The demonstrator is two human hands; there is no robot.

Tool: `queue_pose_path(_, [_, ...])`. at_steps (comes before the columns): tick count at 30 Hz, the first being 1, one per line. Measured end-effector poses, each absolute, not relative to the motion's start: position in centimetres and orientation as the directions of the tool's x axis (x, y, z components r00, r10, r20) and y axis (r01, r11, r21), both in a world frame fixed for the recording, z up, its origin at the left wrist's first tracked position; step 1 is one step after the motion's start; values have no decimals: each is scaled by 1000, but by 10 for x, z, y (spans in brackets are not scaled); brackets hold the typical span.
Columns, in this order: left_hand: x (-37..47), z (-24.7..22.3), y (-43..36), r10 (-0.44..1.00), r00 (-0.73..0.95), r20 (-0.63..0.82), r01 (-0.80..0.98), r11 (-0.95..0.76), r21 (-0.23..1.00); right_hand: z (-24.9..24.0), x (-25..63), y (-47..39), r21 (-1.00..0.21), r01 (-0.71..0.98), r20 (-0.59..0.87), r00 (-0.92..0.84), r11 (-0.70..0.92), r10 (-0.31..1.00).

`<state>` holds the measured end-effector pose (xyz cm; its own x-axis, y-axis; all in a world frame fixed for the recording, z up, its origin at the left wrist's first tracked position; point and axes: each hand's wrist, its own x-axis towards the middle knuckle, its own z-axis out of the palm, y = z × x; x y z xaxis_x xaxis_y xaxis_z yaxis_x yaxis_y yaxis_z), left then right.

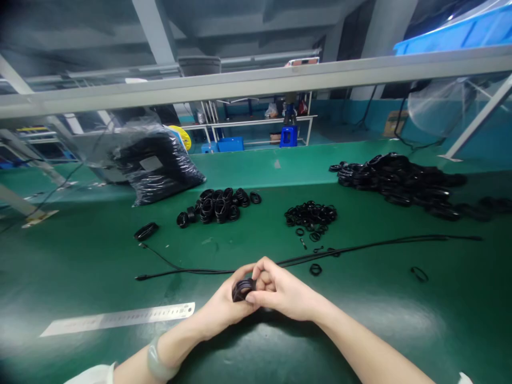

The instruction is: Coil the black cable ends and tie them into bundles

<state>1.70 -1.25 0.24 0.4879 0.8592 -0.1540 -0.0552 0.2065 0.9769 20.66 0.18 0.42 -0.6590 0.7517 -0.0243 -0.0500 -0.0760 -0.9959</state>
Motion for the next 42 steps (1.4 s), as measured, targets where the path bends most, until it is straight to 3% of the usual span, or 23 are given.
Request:
queue_pose_path(3, [15,5,-10,838,497,-226,-149,339,929,6,205,1,-999,-45,46,-590,24,806])
queue_pose_path(5, [12,6,-9,805,559,-196,-191,355,915,3,201,1,-999,-32,49,-534,37,844])
queue_pose_path(8, [8,5,-9,764,617,-191,-129,337,932,-6,194,1,-993,-59,-62,-493,-105,868])
queue_pose_path(10, [6,5,-9,781,570,-254,-24,325,945,-10,191,2,-961,-136,-153,-469,-242,870])
queue_pose_path(12, [5,4,-10,812,510,-284,67,292,954,-11,190,2,-935,-217,-176,-409,-282,896])
queue_pose_path(14, [4,5,-11,835,487,-255,114,229,967,-9,191,2,-949,-215,-139,-364,-228,921])
queue_pose_path(17, [2,8,-11,797,565,-212,95,192,977,-6,194,2,-989,-91,-60,-453,-113,890])
queue_pose_path(22, [-4,11,-8,631,730,-265,-123,502,856,-5,199,7,-998,2,-58,-453,-65,890])
queue_pose_path(27, [-4,8,-5,706,620,-342,-112,511,852,-4,204,7,-998,-37,60,-350,50,935])
queue_pose_path(31, [-2,6,-4,703,634,-322,-113,496,861,-6,202,3,-990,-33,136,-400,134,906])
queue_pose_path(37, [-4,8,0,733,613,-295,-291,556,779,-3,206,5,-948,92,249,-380,305,891])
queue_pose_path(42, [-4,4,0,750,616,-240,-313,513,799,0,208,4,-896,213,300,-357,390,885])
